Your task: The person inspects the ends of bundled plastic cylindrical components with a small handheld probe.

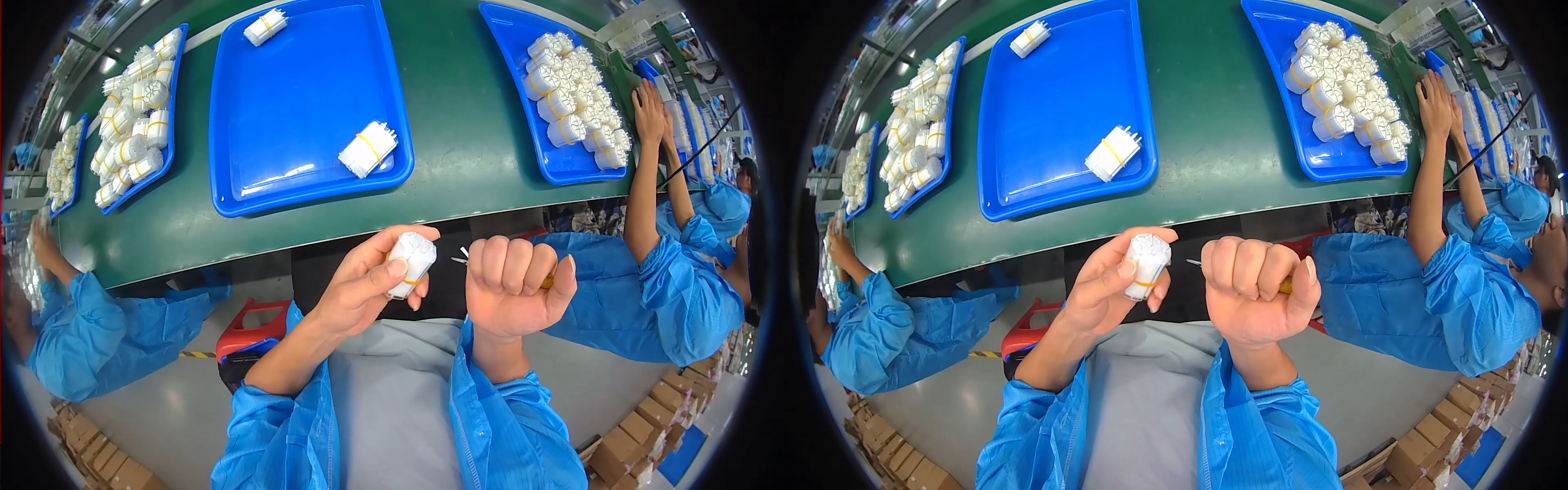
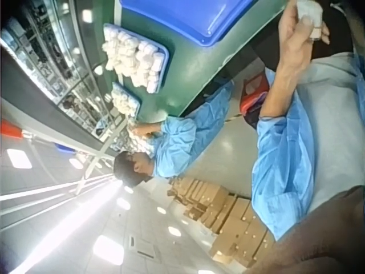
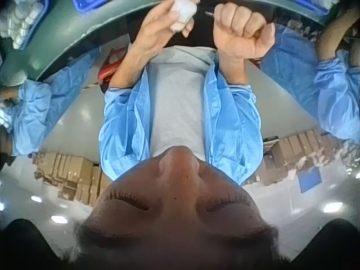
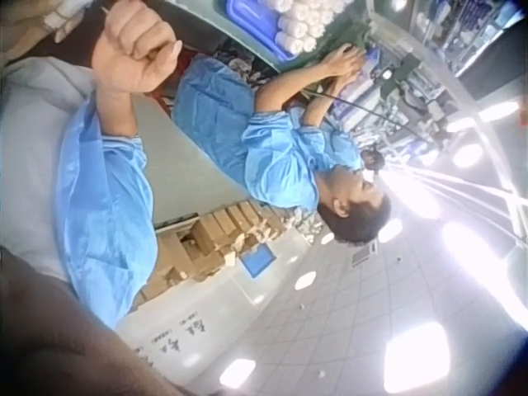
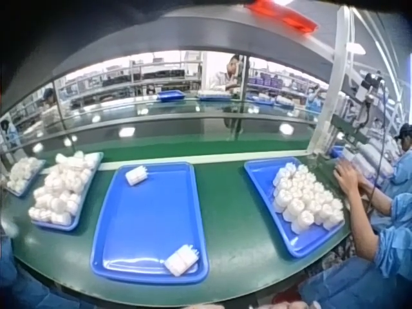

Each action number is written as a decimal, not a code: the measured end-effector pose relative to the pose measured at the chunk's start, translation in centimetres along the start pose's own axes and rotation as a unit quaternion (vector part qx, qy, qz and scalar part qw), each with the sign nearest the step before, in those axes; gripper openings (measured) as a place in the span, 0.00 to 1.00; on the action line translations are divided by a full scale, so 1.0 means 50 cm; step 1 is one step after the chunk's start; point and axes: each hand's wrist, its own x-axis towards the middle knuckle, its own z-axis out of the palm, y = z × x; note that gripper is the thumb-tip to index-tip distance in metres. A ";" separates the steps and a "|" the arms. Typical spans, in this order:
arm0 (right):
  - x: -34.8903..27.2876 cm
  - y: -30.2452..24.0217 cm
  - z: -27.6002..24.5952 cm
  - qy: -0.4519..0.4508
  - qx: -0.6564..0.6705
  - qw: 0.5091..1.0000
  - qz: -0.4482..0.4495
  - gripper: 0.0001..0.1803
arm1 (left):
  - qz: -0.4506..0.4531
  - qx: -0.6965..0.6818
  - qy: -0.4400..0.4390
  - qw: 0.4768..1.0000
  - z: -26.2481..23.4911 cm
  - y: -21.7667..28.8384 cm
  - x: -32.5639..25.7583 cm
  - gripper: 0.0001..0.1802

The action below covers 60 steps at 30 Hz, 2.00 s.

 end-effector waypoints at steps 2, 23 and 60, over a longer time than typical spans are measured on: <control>-0.001 -0.001 -0.003 0.001 0.000 1.000 -0.003 0.27 | 0.024 0.019 0.008 0.999 0.008 -0.006 -0.002 0.33; -0.008 -0.001 -0.001 0.033 -0.013 0.999 0.004 0.27 | 0.201 0.115 -0.062 0.971 0.008 -0.016 -0.025 0.25; 0.253 -0.160 -0.195 0.201 -0.877 0.435 -0.004 0.26 | 0.259 0.039 0.133 0.956 -0.036 0.120 -0.030 0.29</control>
